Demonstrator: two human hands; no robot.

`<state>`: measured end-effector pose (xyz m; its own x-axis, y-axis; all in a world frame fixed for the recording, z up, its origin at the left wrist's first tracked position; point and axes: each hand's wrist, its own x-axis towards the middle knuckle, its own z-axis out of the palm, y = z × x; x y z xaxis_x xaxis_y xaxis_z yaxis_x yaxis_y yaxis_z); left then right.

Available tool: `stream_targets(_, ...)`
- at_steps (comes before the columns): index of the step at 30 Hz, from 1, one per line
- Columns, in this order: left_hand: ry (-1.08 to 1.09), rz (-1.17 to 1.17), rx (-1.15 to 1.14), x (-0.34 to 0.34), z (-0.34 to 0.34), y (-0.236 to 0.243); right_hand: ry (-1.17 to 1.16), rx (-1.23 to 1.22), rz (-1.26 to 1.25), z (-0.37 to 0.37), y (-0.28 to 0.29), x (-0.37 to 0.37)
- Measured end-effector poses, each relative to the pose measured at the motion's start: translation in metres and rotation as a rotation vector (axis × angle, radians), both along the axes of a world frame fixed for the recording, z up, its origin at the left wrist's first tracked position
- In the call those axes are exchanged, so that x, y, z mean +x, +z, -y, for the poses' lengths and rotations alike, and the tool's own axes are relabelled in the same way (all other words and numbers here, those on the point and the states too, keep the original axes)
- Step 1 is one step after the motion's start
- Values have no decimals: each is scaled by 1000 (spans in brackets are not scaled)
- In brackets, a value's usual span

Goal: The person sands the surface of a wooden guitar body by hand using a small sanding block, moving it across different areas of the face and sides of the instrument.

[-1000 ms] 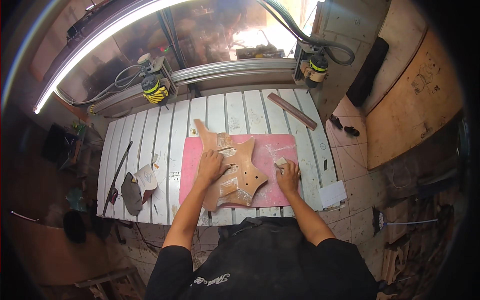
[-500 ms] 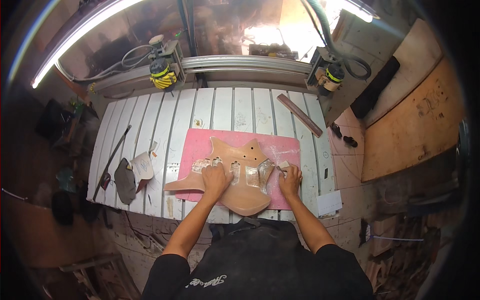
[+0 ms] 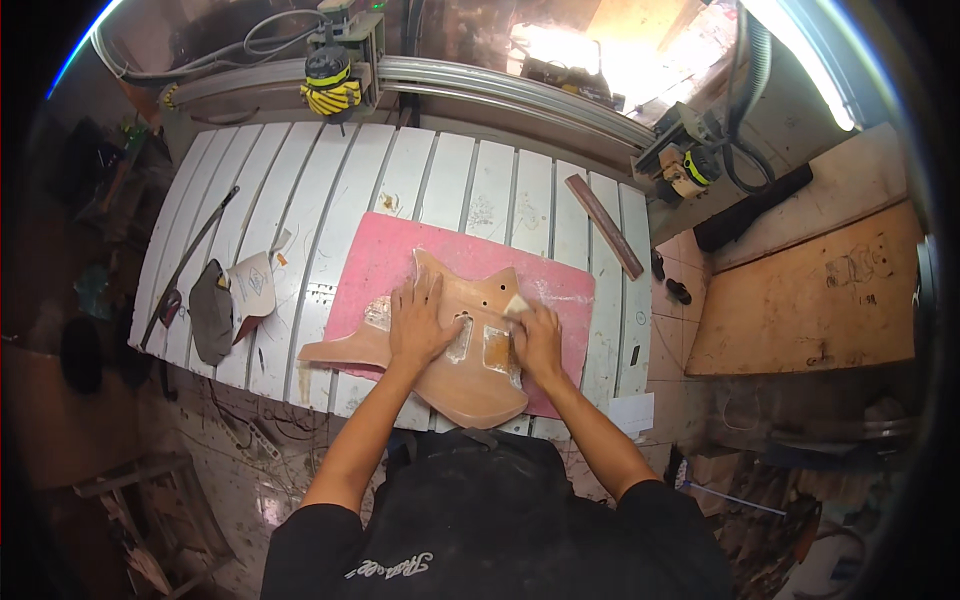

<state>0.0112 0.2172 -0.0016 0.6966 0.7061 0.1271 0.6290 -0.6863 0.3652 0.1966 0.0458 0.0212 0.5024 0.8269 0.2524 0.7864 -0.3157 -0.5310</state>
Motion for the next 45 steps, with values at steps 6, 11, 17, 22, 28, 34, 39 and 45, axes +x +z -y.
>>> stream_targets(6, -11, -36, -92, 3, 1, 13, -122, 46, -26, -71, -15, 62)
stream_targets(11, 24, -57, -110, 1, -1, 16, 8, 14, 43, -9, -11, -2)
stream_targets(17, -10, 6, -96, 3, -2, 19, -93, 32, -67, -71, -11, 48)
stream_targets(22, -3, 32, -73, 3, -2, 18, -96, 80, 37, -40, -13, 2)
stream_targets(28, -19, 43, -83, 6, -1, 17, -95, 8, -22, -56, -12, 27)
stream_targets(34, -20, 38, -13, 3, -2, 15, -49, 92, 33, -45, -15, 25)
stream_targets(39, -29, -43, -52, 5, -2, 16, -25, 52, -64, -18, -16, 7)
stream_targets(45, -39, -45, -53, 3, -1, 12, -126, 88, -51, -71, -19, 39)
